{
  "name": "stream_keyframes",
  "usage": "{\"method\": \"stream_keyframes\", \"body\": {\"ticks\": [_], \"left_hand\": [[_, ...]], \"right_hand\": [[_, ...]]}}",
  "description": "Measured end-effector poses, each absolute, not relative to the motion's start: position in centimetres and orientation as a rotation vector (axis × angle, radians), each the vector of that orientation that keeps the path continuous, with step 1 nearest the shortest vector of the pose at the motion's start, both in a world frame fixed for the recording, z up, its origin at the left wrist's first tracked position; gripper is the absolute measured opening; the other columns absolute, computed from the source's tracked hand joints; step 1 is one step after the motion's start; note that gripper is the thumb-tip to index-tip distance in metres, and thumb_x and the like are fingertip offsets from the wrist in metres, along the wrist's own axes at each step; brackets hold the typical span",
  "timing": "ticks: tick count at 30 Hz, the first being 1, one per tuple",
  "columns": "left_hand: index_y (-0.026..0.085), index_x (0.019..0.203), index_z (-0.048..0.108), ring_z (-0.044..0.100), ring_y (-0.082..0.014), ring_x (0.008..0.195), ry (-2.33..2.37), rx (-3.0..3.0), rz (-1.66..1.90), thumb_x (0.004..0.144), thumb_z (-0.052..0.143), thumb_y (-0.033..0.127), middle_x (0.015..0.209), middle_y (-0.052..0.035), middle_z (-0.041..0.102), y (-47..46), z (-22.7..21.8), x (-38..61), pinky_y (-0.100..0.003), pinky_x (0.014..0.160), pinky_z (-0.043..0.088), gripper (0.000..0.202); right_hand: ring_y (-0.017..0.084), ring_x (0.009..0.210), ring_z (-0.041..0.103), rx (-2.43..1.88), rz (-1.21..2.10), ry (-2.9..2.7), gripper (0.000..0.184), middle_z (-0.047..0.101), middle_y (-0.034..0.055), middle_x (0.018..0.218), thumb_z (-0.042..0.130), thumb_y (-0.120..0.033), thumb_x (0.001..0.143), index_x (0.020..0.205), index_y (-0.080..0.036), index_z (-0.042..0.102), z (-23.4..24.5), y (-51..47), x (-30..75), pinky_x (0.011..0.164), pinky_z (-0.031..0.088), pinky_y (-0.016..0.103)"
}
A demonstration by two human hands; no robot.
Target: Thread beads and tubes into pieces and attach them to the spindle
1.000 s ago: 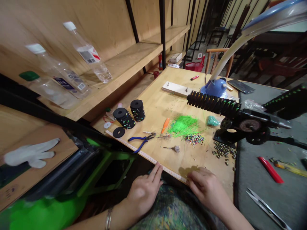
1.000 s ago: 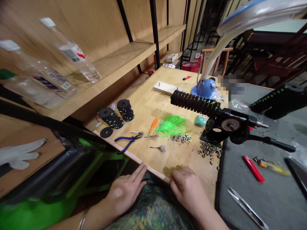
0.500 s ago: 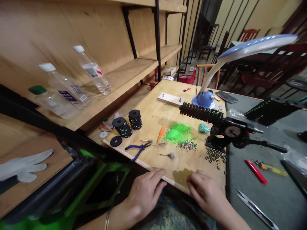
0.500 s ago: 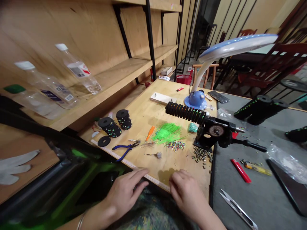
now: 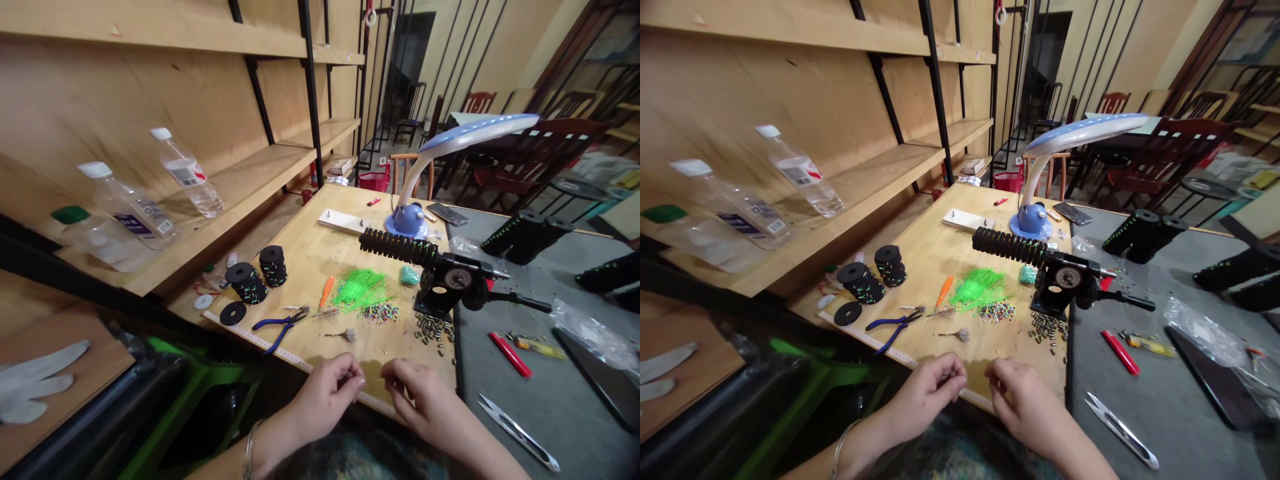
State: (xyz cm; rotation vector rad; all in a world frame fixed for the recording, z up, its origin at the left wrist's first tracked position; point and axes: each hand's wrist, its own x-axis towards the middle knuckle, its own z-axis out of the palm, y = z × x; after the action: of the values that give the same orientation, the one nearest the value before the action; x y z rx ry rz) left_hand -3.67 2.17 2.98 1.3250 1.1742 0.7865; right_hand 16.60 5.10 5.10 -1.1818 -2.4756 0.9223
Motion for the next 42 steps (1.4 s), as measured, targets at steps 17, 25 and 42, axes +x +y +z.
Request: {"method": "stream_keyframes", "body": {"ticks": [17, 25, 42], "left_hand": [[0.016, 0.076, 0.055, 0.049, -0.0105, 0.056, 1.109, 1.292, 0.874, 0.087, 0.052, 0.03, 0.064, 0.0033, 0.051, 2.6, 1.5, -3.6, -0.021, 0.055, 0.038, 0.018], [0.017, 0.116, 0.054, 0.05, -0.0081, 0.058, 0.943, 1.288, 0.892, 0.077, 0.063, 0.02, 0.09, -0.0032, 0.06, 3.6, 2.2, -2.5, -0.02, 0.053, 0.041, 0.04], [0.015, 0.072, 0.054, 0.038, -0.0068, 0.046, 0.93, 1.135, 0.876, 0.076, 0.063, 0.037, 0.054, 0.0066, 0.042, 4.2, 3.3, -0.7, -0.02, 0.046, 0.029, 0.024]], "right_hand": [[0.015, 0.065, 0.059, -1.094, 0.807, -2.536, 0.02, 0.062, 0.0002, 0.071, 0.04, -0.014, 0.09, 0.105, -0.021, 0.052, 8.7, 5.6, 16.9, 0.06, 0.041, 0.024], [0.014, 0.064, 0.058, -1.08, 0.986, -2.507, 0.024, 0.065, -0.0003, 0.075, 0.039, -0.014, 0.091, 0.112, -0.02, 0.048, 9.8, 6.1, 16.6, 0.062, 0.041, 0.024], [0.015, 0.062, 0.057, -1.087, 0.782, -2.608, 0.029, 0.064, 0.0027, 0.073, 0.042, -0.011, 0.086, 0.109, -0.017, 0.059, 9.8, 7.4, 17.1, 0.059, 0.042, 0.025]]}}
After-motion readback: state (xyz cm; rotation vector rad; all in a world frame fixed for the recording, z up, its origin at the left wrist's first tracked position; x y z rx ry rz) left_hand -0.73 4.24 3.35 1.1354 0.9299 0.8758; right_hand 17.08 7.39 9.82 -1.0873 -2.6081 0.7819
